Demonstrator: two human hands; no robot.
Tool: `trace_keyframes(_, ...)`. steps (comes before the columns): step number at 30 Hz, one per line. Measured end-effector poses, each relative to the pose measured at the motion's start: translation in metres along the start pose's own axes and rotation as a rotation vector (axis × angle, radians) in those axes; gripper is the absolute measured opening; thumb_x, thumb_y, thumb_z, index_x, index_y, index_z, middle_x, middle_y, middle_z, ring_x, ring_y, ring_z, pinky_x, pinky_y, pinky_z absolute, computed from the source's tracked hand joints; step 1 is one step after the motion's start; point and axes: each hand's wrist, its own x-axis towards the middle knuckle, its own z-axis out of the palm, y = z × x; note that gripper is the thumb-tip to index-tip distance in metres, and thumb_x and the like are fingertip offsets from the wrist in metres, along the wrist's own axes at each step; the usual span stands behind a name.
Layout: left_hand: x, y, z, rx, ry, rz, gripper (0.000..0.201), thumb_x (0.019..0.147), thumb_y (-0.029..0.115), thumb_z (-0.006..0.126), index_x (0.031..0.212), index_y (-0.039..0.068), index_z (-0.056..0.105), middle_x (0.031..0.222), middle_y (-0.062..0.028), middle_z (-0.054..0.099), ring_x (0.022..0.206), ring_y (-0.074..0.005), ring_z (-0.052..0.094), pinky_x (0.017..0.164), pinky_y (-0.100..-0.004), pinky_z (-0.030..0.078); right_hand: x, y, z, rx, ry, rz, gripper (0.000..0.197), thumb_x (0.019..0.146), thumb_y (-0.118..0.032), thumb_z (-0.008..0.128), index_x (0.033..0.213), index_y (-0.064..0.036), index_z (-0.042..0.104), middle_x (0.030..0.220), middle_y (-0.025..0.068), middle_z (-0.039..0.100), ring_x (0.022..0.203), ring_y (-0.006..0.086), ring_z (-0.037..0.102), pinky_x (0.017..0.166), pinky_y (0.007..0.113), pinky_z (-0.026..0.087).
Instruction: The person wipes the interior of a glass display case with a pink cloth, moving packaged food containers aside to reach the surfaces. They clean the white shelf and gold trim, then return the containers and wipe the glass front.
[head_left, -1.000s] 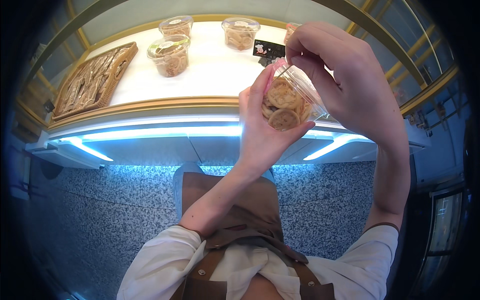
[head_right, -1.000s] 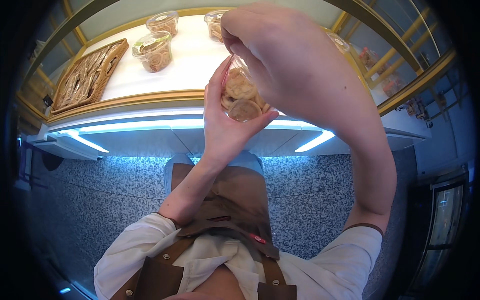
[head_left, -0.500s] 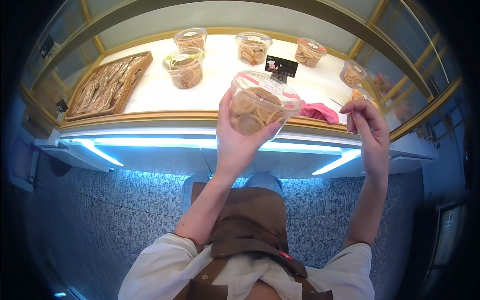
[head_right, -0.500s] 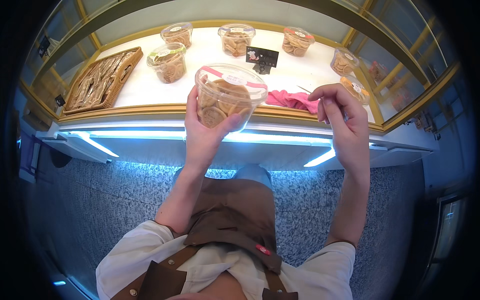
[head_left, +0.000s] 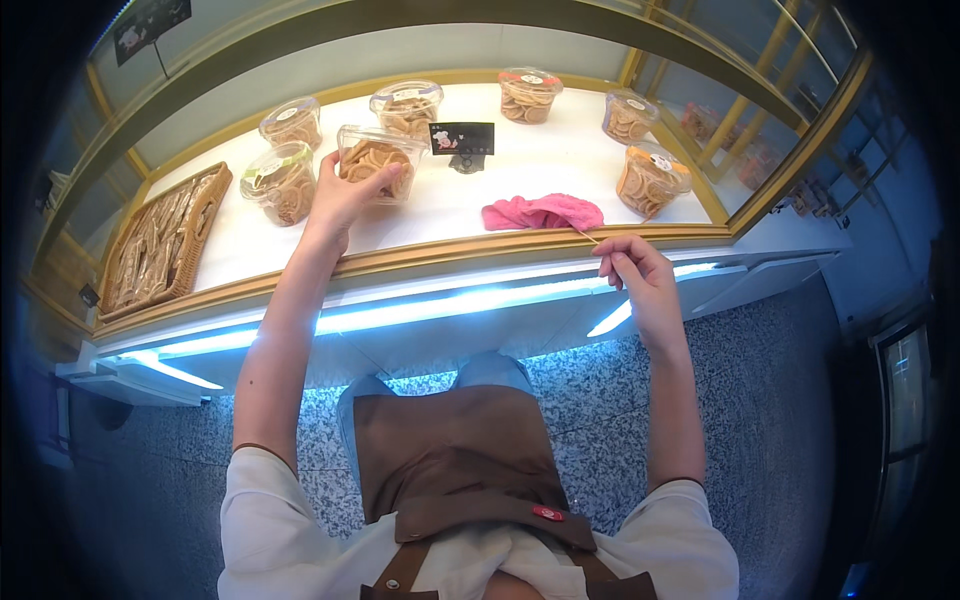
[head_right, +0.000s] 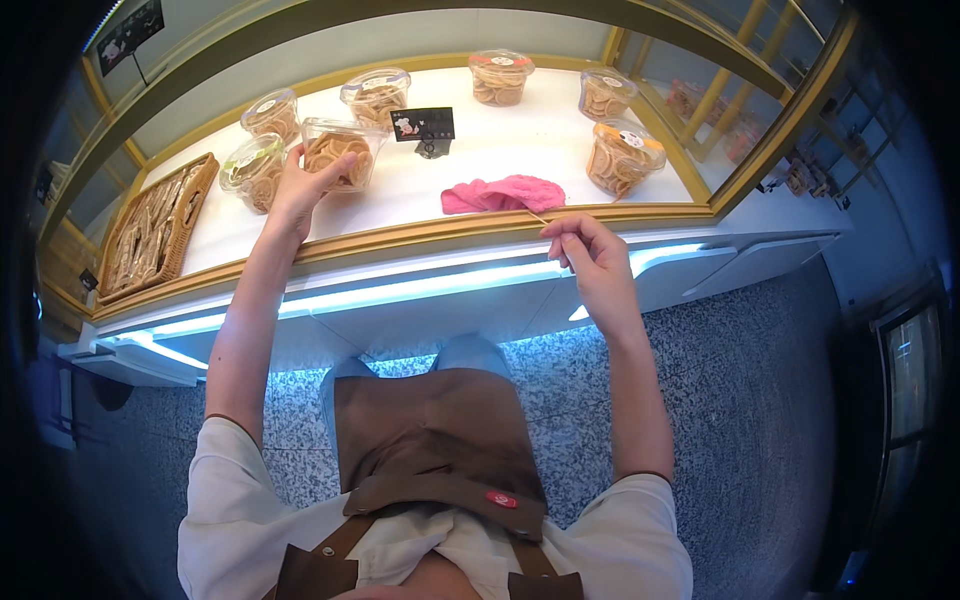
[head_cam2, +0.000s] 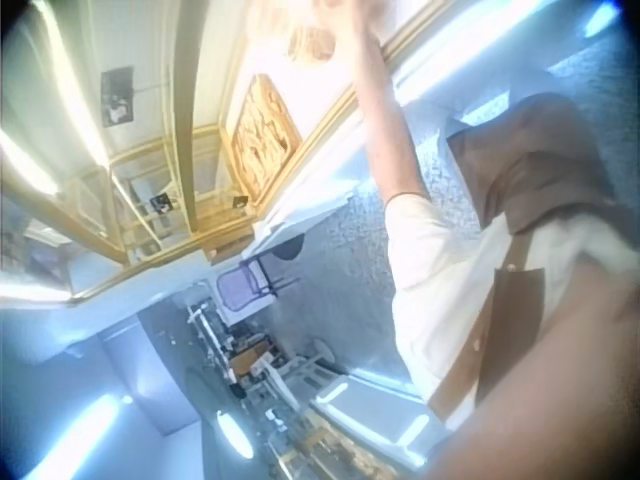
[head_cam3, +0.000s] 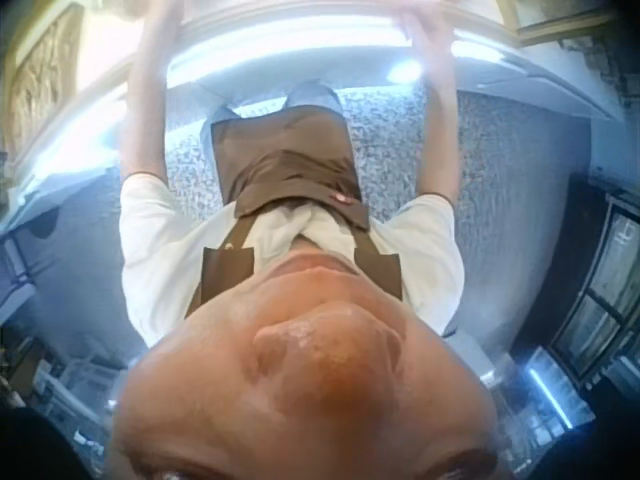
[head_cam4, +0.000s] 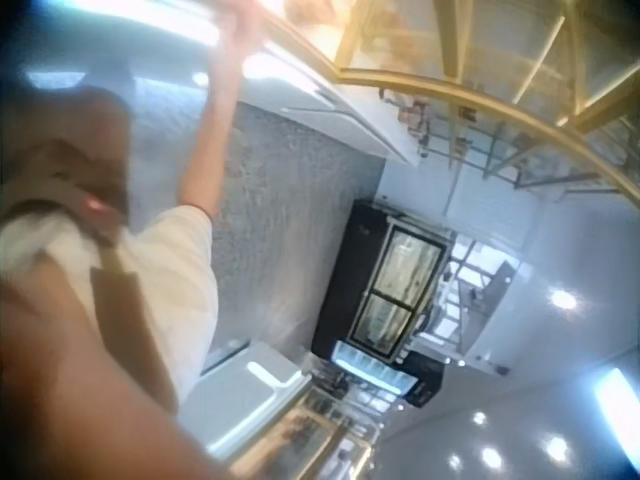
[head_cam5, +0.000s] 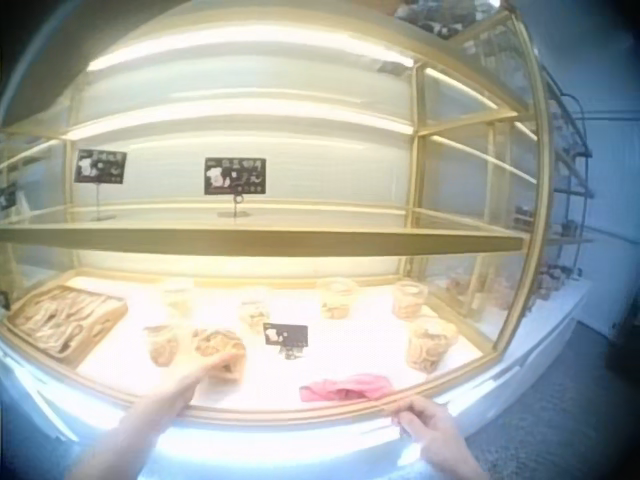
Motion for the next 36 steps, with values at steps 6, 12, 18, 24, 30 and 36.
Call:
trace_keyframes(6,0.004,0.012,0.003,0.303,-0.101,-0.011,0.1,0.076,0.048,0.085,0.144,-0.007,0.037,0.128,-0.0207,0.06,0.117,-0.0233,0.061,0.103,-0.0357,0.047,-0.004,0.017,-0.022,0.032,0.108,0.003,0.02,0.101,-0.002,0.048,0.102,-0.001,0.068,0.083,0.0006,0.061,0.077,0.007,0.051,0.071,0.022,0.043)
trace_keyframes(12,-0.015,0.015,-0.003,0.422,-0.046,0.014,0.07,0.081,0.029,0.085,0.132,-0.006,0.053,0.121,-0.0139,0.066,0.11,-0.0184,0.063,0.097,-0.032,0.048,0.023,0.053,-0.069,-0.049,0.504,-0.162,0.022,0.103,-0.006,0.048,0.113,0.0008,0.066,0.091,0.0028,0.063,0.08,0.0083,0.055,0.076,0.022,0.044)
trace_keyframes(18,-0.003,-0.013,-0.011,0.366,-0.156,0.041,0.063,0.085,0.016,0.081,0.137,-0.003,0.051,0.123,-0.0097,0.067,0.108,-0.0151,0.063,0.098,-0.0307,0.048,0.087,0.092,-0.138,-0.242,0.809,-0.242,0.027,0.103,-0.008,0.047,0.123,0.0028,0.062,0.114,0.0118,0.068,0.105,0.0179,0.064,0.094,0.029,0.049)
trace_keyframes(24,-0.002,-0.017,-0.01,0.329,-0.164,0.048,0.065,0.083,0.016,0.083,0.136,-0.004,0.051,0.125,-0.013,0.066,0.113,-0.0167,0.063,0.098,-0.0321,0.049,0.151,0.115,-0.197,-0.363,0.697,-0.167,0.027,0.099,-0.014,0.053,0.116,0.0023,0.066,0.106,0.0161,0.073,0.099,0.0222,0.07,0.089,0.034,0.052)
trace_keyframes(30,-0.039,-0.011,-0.021,0.622,0.213,0.305,0.077,0.089,0.021,0.077,0.148,-0.002,0.033,0.144,-0.0256,0.044,0.136,-0.0324,0.045,0.114,-0.0433,0.036,0.139,0.1,-0.176,-0.859,0.574,0.041,0.032,0.093,-0.012,0.053,0.118,0.0041,0.065,0.11,0.024,0.069,0.105,0.0372,0.067,0.091,0.043,0.052)
trace_keyframes(36,-0.052,0.069,0.115,1.041,0.137,0.961,0.059,0.087,0.015,0.074,0.14,0.006,0.049,0.139,-0.0191,0.05,0.132,-0.0334,0.047,0.112,-0.0454,0.036,0.122,0.09,-0.167,-1.018,0.555,0.117,0.026,0.09,-0.008,0.056,0.112,0.0038,0.065,0.11,0.0229,0.068,0.105,0.0384,0.065,0.093,0.047,0.051)
